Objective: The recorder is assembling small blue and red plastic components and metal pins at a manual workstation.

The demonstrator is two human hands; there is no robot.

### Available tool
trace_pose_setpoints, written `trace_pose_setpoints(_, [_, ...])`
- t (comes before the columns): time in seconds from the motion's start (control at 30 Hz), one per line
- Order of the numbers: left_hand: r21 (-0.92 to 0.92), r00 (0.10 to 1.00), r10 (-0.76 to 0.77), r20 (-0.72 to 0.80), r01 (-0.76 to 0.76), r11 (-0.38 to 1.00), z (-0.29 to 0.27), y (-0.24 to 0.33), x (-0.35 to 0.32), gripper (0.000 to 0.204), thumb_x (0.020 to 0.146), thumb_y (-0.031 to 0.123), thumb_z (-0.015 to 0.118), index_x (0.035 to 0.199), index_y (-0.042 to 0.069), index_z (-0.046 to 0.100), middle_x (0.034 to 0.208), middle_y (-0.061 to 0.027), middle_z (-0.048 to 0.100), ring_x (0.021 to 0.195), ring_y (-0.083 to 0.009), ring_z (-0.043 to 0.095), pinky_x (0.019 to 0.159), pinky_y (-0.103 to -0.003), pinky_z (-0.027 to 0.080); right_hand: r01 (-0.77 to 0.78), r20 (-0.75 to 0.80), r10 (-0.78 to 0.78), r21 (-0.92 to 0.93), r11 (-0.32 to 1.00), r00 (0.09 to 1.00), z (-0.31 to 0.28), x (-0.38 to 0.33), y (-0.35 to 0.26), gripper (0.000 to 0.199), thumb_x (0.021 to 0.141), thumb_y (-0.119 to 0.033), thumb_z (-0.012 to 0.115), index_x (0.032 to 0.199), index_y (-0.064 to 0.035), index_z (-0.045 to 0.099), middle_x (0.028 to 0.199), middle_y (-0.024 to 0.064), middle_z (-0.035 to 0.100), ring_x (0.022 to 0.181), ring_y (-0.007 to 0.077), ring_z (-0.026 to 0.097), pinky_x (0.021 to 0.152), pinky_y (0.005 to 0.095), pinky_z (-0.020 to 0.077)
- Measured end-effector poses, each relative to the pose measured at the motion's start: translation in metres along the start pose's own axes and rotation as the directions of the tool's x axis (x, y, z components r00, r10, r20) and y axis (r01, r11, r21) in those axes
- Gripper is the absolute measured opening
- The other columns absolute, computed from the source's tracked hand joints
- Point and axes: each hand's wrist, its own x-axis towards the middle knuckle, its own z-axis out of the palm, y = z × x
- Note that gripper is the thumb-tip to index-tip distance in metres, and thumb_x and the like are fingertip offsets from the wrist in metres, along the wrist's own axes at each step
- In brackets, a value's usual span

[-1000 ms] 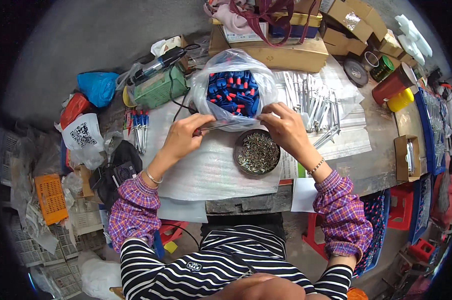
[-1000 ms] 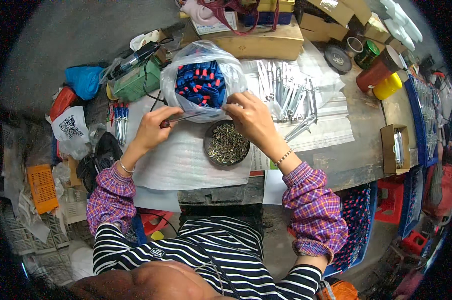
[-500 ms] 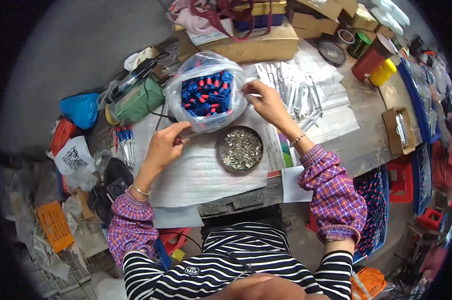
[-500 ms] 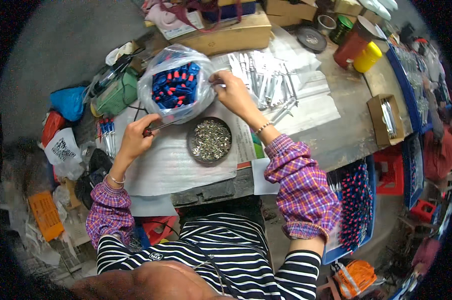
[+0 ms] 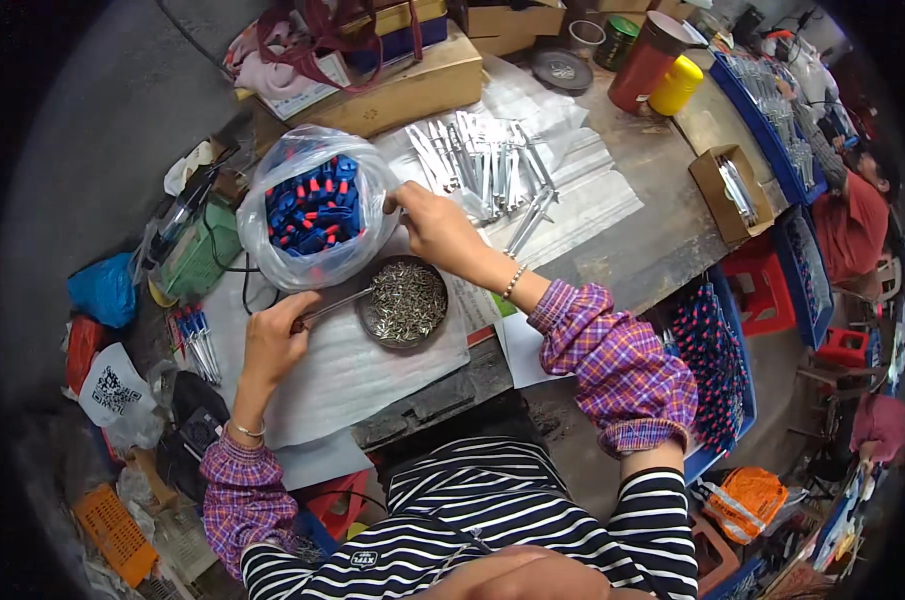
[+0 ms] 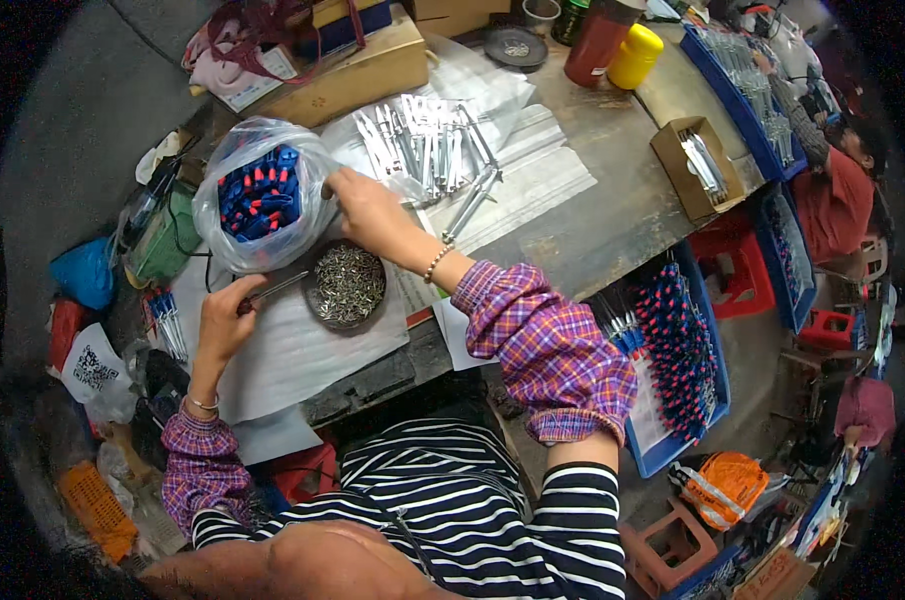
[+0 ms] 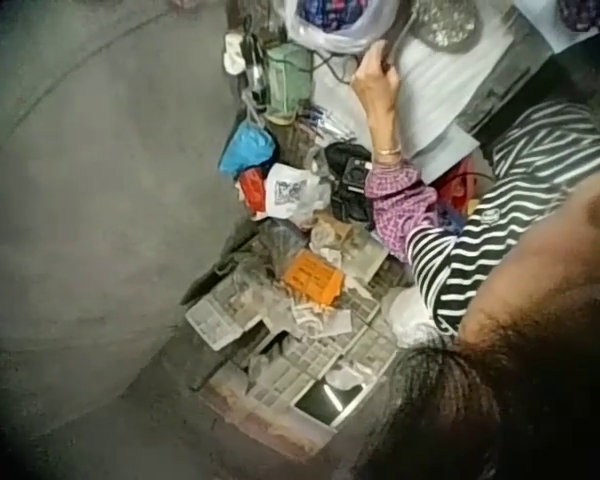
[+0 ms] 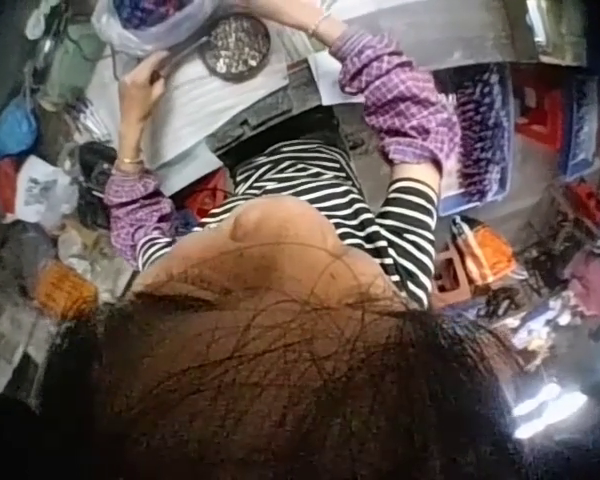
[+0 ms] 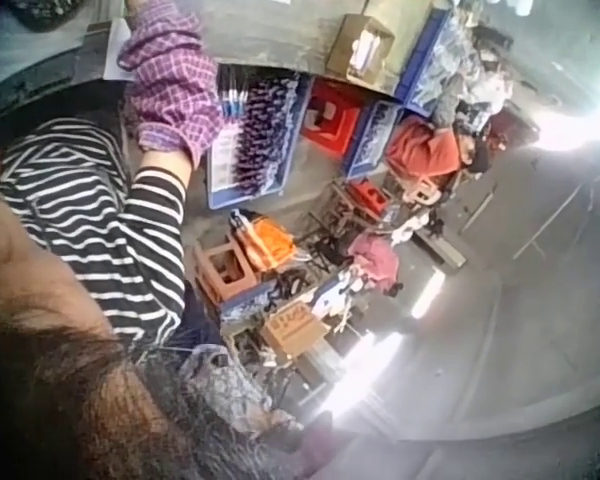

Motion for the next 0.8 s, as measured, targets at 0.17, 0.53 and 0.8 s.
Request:
trace_pose_setpoints(0.17, [-0.080,0.999,-0.042,0.004,0.042,0.996,-0.003,0.010,-0.003,0.029,0.070,-0.006,0.060,0.097,0.003,0.063,0.087,-0.0106,0.066,0.056,-0.0173,0.059,0.052,-0.026,0.045,-0.046,0.097,0.051,-0.049,0.998,0.994,0.001,-0.009,-0.008,0.030,0.070,0.007,0.050,0.098,-0.0031,0.049,0.091,0.0170,0.057,0.083,0.0358,0.058,0.072,0.0419,0.0476])
trace_pose_setpoints(0.53, [-0.181,0.999,-0.041,0.005,0.041,0.983,0.000,0.026,-0.003,0.026,0.070,-0.007,0.062,0.095,0.002,0.062,0.087,-0.0088,0.065,0.054,-0.0139,0.055,0.050,-0.024,0.042,-0.200,0.285,0.147,0.167,0.965,0.947,-0.022,-0.021,-0.011,0.017,0.076,-0.006,0.055,0.091,-0.0001,0.061,0.086,0.0157,0.066,0.081,0.0328,0.064,0.075,0.0384,0.0498])
trace_pose_setpoints(0.8, [-0.229,0.999,-0.052,0.012,0.053,0.972,0.003,0.038,0.001,0.025,0.070,-0.006,0.063,0.094,0.003,0.063,0.082,-0.0070,0.064,0.054,-0.0112,0.052,0.051,-0.023,0.041,-0.137,0.195,0.248,-0.454,0.881,0.949,-0.121,-0.065,0.023,0.027,0.069,0.005,0.052,0.092,-0.0043,0.061,0.086,0.0118,0.065,0.082,0.0292,0.063,0.071,0.0358,0.0507])
